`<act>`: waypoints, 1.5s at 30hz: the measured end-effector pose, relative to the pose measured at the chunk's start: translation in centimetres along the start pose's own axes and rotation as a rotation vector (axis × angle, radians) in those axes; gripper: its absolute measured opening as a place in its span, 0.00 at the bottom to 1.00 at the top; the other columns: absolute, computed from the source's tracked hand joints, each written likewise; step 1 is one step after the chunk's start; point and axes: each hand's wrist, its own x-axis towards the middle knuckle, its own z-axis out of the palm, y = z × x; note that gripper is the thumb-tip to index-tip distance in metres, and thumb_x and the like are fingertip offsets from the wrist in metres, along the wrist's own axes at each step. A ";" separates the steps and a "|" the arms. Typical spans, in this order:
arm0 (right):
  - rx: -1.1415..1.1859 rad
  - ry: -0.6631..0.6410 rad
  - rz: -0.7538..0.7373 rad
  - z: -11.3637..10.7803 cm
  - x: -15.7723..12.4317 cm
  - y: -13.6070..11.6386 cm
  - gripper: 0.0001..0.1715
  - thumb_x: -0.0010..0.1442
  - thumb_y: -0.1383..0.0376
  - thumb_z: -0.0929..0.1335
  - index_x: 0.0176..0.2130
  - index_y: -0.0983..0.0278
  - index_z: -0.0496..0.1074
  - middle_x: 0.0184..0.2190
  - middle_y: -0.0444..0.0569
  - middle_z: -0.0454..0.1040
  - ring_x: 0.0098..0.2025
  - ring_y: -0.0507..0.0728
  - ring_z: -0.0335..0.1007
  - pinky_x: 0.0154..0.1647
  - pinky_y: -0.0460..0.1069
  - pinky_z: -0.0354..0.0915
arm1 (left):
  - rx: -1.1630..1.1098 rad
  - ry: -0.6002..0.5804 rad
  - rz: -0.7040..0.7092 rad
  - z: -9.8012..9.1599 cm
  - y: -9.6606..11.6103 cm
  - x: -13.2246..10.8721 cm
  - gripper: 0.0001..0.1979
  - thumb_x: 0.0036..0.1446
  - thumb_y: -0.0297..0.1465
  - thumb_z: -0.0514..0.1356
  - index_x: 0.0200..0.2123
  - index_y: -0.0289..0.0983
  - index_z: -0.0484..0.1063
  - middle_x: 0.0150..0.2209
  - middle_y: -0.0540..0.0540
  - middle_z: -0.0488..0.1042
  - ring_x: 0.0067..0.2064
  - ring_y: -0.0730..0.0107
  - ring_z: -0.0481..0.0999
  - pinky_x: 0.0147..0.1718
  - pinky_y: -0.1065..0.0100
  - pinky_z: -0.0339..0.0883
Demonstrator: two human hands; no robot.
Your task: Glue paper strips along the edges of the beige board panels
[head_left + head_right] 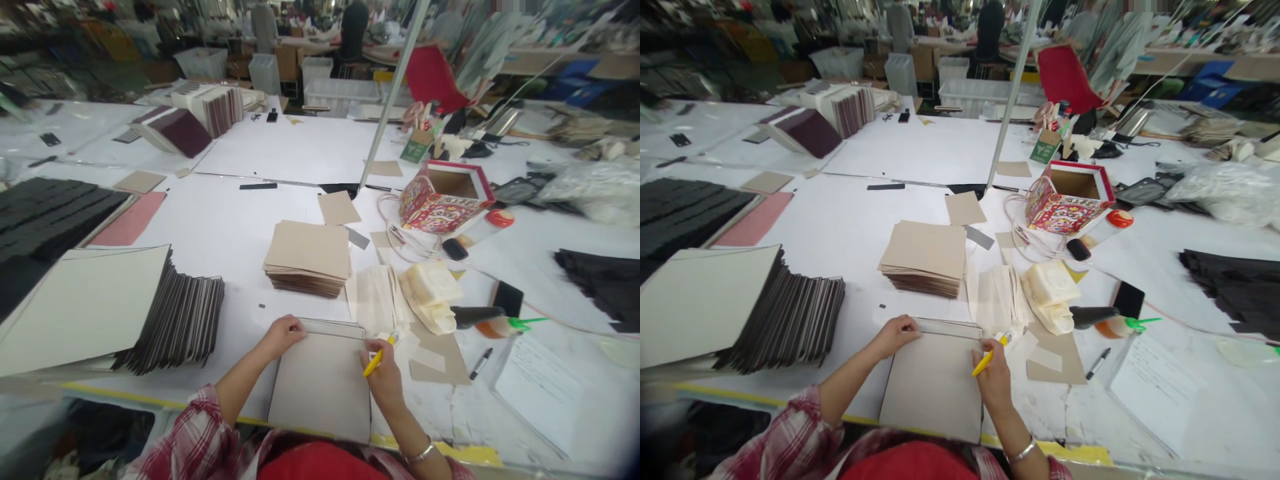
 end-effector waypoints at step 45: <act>0.169 0.037 0.014 -1.0 27.8 -17.8 0.14 0.51 0.58 0.63 0.26 0.66 0.69 0.13 0.41 0.65 0.13 0.48 0.60 0.16 0.43 0.58 | 0.718 0.331 0.382 -6.7 7.0 10.4 0.19 0.49 0.39 0.60 0.45 0.40 0.65 0.48 0.40 0.64 0.45 0.56 0.63 0.40 0.57 0.59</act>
